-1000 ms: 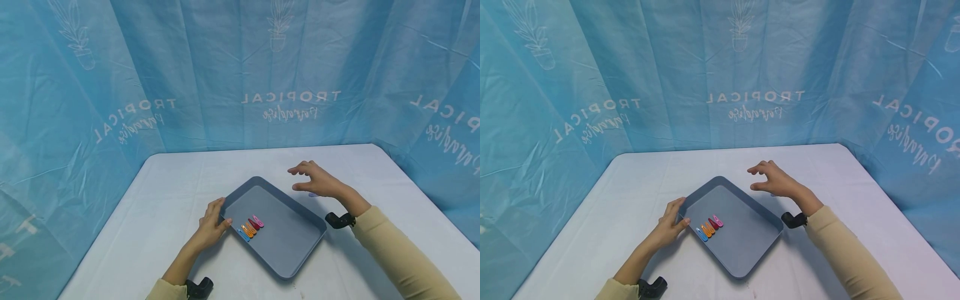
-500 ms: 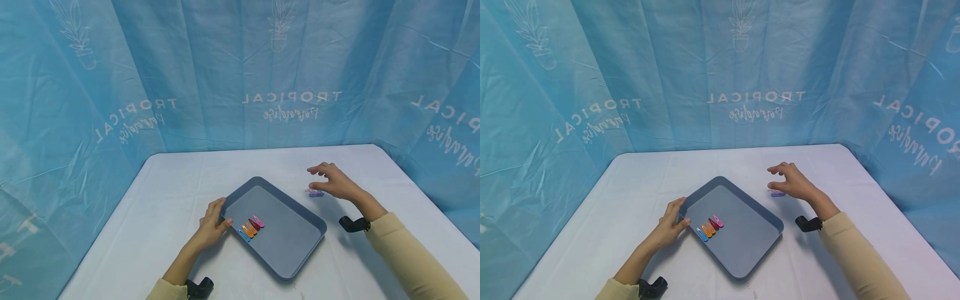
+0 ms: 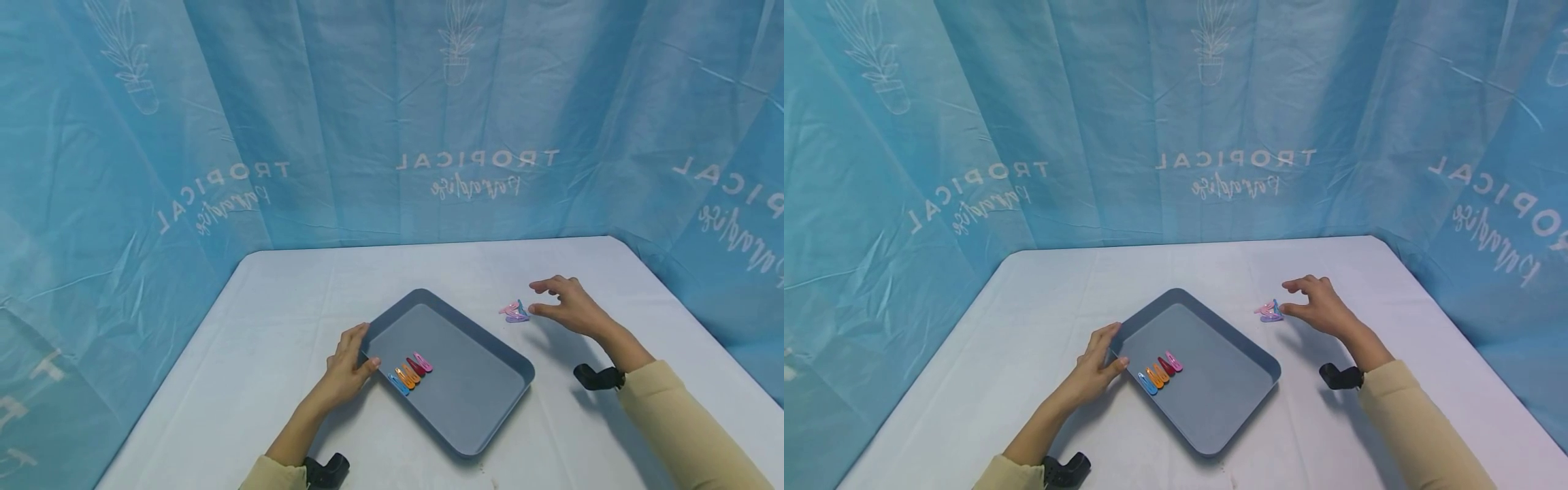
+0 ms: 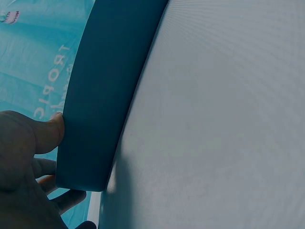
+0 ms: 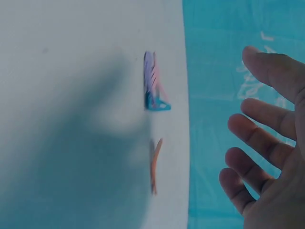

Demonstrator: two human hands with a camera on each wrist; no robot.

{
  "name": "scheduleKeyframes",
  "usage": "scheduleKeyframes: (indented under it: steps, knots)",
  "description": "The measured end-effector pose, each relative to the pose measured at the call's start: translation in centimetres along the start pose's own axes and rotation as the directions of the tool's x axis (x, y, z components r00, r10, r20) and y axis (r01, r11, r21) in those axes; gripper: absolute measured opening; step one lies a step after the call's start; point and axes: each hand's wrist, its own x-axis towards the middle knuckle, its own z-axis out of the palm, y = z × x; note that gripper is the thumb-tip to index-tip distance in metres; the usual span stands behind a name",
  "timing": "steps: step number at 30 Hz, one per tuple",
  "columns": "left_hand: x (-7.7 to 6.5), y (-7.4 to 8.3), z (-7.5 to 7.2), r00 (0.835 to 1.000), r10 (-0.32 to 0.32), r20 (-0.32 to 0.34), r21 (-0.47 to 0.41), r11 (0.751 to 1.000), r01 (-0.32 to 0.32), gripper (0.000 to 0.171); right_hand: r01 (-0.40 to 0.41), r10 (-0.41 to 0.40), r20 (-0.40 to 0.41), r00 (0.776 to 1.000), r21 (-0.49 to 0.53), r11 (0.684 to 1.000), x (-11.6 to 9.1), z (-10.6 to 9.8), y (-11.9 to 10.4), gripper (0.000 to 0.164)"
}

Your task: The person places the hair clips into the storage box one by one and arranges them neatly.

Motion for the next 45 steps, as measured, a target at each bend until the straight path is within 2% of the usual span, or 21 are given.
scheduleKeyframes:
  steps: [12, 26, 45]
  knots:
    - [0.0, 0.1, 0.0, 1.000, 0.023, -0.004, -0.004, 1.000, -0.023, 0.065, -0.104, 0.104, 0.007, 0.995, -0.004, 0.995, -1.1, 0.2, 2.2, 0.058]
    - [0.0, 0.0, 0.1, 1.000, 0.018, 0.008, -0.005, 1.000, -0.018, 0.065, -0.173, 0.174, 0.035, 0.984, -0.031, 0.984, -1.8, 0.8, 4.2, 0.056]
    - [0.0, 0.1, 0.0, 1.000, 0.021, 0.000, -0.006, 1.000, -0.021, 0.065, -0.224, 0.227, 0.063, 0.972, -0.047, 0.973, -1.5, 1.4, 5.4, 0.057]
